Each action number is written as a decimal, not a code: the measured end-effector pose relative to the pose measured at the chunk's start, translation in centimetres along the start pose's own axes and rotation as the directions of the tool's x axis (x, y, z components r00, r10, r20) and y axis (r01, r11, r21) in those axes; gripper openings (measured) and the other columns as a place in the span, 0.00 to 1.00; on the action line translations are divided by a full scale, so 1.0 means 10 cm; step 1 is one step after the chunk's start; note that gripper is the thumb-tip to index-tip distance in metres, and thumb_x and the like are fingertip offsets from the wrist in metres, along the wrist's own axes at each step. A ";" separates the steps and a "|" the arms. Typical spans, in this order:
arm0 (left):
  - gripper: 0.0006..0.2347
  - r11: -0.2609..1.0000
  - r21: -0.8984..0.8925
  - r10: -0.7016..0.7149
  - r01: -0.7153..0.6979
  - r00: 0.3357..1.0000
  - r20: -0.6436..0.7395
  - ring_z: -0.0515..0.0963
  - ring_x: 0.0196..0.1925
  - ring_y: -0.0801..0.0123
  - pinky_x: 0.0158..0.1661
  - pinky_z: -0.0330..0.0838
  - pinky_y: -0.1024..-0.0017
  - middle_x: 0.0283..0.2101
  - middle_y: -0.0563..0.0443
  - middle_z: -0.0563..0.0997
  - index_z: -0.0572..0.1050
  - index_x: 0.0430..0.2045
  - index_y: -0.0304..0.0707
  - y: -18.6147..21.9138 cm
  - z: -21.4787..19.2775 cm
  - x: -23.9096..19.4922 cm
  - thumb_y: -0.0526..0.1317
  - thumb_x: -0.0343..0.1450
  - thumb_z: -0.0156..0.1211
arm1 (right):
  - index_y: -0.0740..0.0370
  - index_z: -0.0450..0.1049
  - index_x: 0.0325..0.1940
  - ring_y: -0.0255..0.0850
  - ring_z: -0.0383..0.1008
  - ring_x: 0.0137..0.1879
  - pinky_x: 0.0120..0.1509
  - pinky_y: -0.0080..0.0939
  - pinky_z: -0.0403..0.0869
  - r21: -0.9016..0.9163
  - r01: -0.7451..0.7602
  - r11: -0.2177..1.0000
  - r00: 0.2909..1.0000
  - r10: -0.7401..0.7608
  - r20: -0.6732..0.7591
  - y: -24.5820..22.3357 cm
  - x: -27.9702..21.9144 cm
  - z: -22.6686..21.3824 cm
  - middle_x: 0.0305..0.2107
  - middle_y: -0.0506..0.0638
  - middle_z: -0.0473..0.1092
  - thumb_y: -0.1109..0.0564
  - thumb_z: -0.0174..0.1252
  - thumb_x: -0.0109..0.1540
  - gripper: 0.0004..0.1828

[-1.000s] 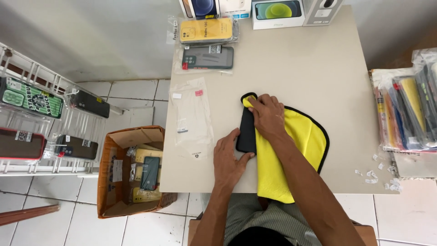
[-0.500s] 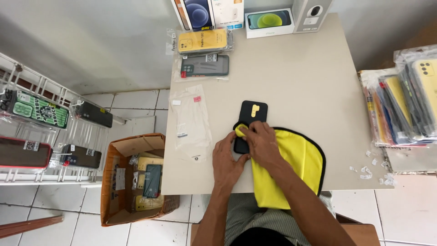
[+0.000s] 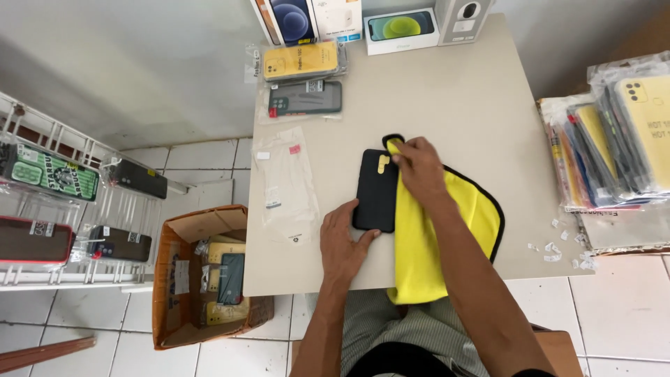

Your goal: A person is seen cleaning a smartphone and its protective case with a yellow microfiber cloth before carefully placing them into plastic packaging sleeves at a service desk.

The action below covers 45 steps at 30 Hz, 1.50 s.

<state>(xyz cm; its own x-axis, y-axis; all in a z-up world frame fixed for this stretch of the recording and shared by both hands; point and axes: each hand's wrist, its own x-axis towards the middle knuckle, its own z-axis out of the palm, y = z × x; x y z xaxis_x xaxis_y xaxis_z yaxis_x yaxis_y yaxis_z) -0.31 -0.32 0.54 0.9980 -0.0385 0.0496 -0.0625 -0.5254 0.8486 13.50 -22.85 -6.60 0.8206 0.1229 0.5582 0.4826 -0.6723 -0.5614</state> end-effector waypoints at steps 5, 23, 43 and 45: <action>0.29 0.999 -0.018 -0.033 0.034 0.999 0.003 0.68 0.66 0.59 0.67 0.54 0.60 0.60 0.49 0.76 0.70 0.61 0.42 0.07 -0.02 0.04 0.43 0.64 0.75 | 0.49 0.80 0.56 0.51 0.72 0.43 0.49 0.51 0.71 -0.358 -0.034 0.933 0.998 0.015 -0.057 -0.09 -0.05 0.17 0.39 0.50 0.66 0.51 0.61 0.63 0.16; 0.28 0.997 -0.022 0.076 -0.078 0.996 -0.051 0.69 0.65 0.59 0.66 0.57 0.57 0.58 0.49 0.77 0.73 0.57 0.43 -0.07 0.04 0.01 0.43 0.63 0.76 | 0.48 0.78 0.57 0.49 0.69 0.44 0.51 0.46 0.71 -0.288 0.014 0.957 0.995 0.016 0.103 -1.05 -0.81 -0.12 0.39 0.47 0.65 0.52 0.53 0.67 0.15; 0.26 0.996 -0.038 0.074 -0.075 0.997 -0.026 0.70 0.65 0.54 0.67 0.55 0.56 0.59 0.42 0.77 0.73 0.57 0.38 0.00 -0.02 0.00 0.39 0.64 0.74 | 0.63 0.78 0.56 0.50 0.74 0.41 0.49 0.46 0.74 -0.264 0.018 0.964 1.000 -0.024 -0.017 -0.41 0.12 0.50 0.36 0.53 0.70 0.59 0.63 0.64 0.16; 0.26 0.997 -0.036 0.073 -0.074 0.997 -0.027 0.70 0.65 0.55 0.67 0.55 0.56 0.59 0.43 0.77 0.73 0.57 0.38 0.00 -0.03 0.03 0.38 0.64 0.74 | 0.61 0.79 0.54 0.50 0.74 0.43 0.51 0.46 0.73 -0.269 0.017 0.963 1.000 -0.016 0.006 -0.43 0.09 0.49 0.36 0.53 0.69 0.57 0.62 0.64 0.15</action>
<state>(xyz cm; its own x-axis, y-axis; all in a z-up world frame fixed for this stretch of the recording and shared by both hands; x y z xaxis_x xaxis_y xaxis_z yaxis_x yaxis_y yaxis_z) -0.04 -0.10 0.68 0.9907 -0.0532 0.1255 -0.1354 -0.4904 0.8609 13.64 -16.25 -6.67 0.8143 0.1382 0.5637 0.3965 -0.8418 -0.3664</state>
